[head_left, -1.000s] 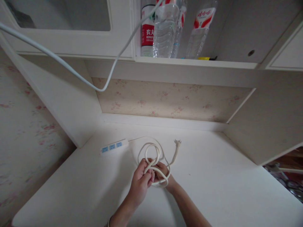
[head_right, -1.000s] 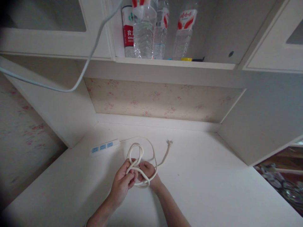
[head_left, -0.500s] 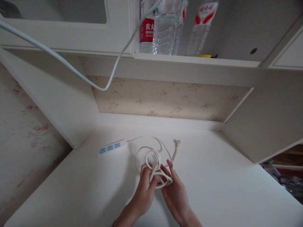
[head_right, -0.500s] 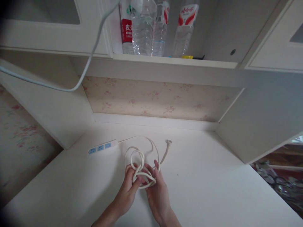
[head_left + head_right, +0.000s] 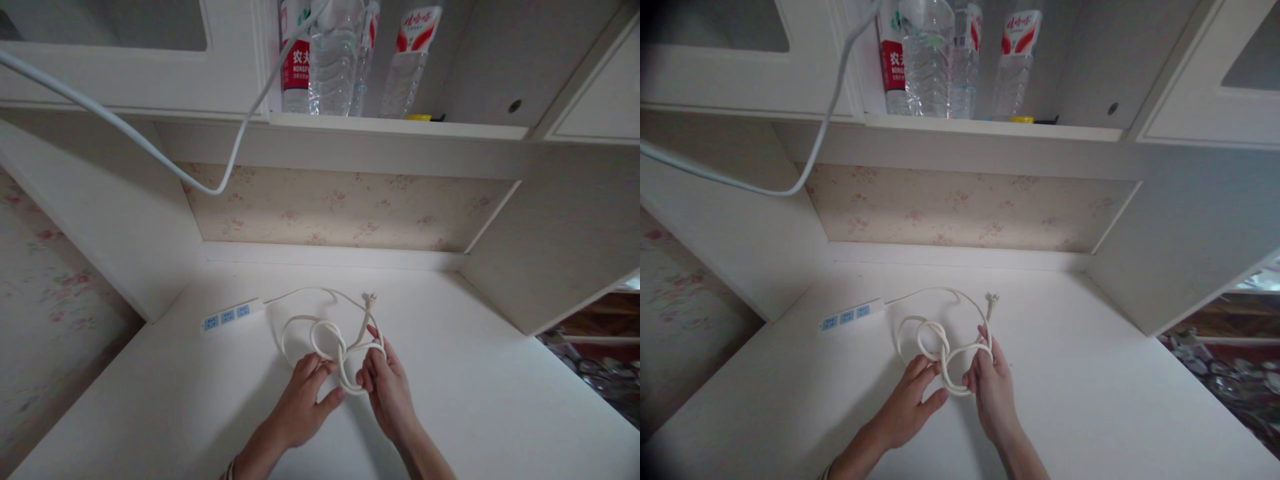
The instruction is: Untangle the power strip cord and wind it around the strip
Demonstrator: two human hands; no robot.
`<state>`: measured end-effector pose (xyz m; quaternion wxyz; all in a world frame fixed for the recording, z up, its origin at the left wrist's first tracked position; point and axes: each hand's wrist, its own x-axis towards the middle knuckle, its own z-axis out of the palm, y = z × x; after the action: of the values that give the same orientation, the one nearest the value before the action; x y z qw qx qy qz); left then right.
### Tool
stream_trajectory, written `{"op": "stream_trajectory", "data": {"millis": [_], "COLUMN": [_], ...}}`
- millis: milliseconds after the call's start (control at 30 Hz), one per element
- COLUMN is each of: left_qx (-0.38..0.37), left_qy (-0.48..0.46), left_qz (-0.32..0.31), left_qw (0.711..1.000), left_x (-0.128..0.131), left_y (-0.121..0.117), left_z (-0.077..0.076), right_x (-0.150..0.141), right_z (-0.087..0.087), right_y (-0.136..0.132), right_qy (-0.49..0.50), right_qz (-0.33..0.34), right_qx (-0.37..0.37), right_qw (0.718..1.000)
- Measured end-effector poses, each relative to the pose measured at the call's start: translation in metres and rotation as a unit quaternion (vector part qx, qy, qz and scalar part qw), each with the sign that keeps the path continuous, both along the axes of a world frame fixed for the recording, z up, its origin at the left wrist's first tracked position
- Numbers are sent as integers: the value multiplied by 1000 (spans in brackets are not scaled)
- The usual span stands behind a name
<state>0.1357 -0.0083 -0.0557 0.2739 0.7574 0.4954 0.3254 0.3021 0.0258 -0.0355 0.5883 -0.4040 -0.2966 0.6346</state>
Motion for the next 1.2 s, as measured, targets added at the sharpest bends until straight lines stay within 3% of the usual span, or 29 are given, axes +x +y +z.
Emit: {"op": "stream_trajectory", "data": {"millis": [133,267,467,633,867,967,1067,1200], "left_qx": [50,103,141,187,239,247,216,151], "left_qy": [168,216,231,275,333,352,326,241], "left_qz": [39,79,53,51,-9,13,97,109], "left_qw": [984,968,961,942,912,903,915,952], "left_x": [-9,-14,-48,-80,-124,-140,-123,-52], "left_y": [15,23,28,36,42,45,43,21], "left_z": [-27,-38,-35,-34,-47,-51,-48,-43], "right_x": [29,54,90,103,130,138,136,128], "right_z": [18,21,-9,-36,-38,-40,-46,-57], "right_y": [31,57,78,88,106,108,106,103], "right_qy": [-86,-133,-109,-90,-78,-93,-105,-110], "right_qz": [12,8,-56,-64,-90,-91,-90,-98], "right_qx": [31,35,2,-18,-17,-27,-39,-53], "right_qw": [996,990,992,994,993,991,990,988]}}
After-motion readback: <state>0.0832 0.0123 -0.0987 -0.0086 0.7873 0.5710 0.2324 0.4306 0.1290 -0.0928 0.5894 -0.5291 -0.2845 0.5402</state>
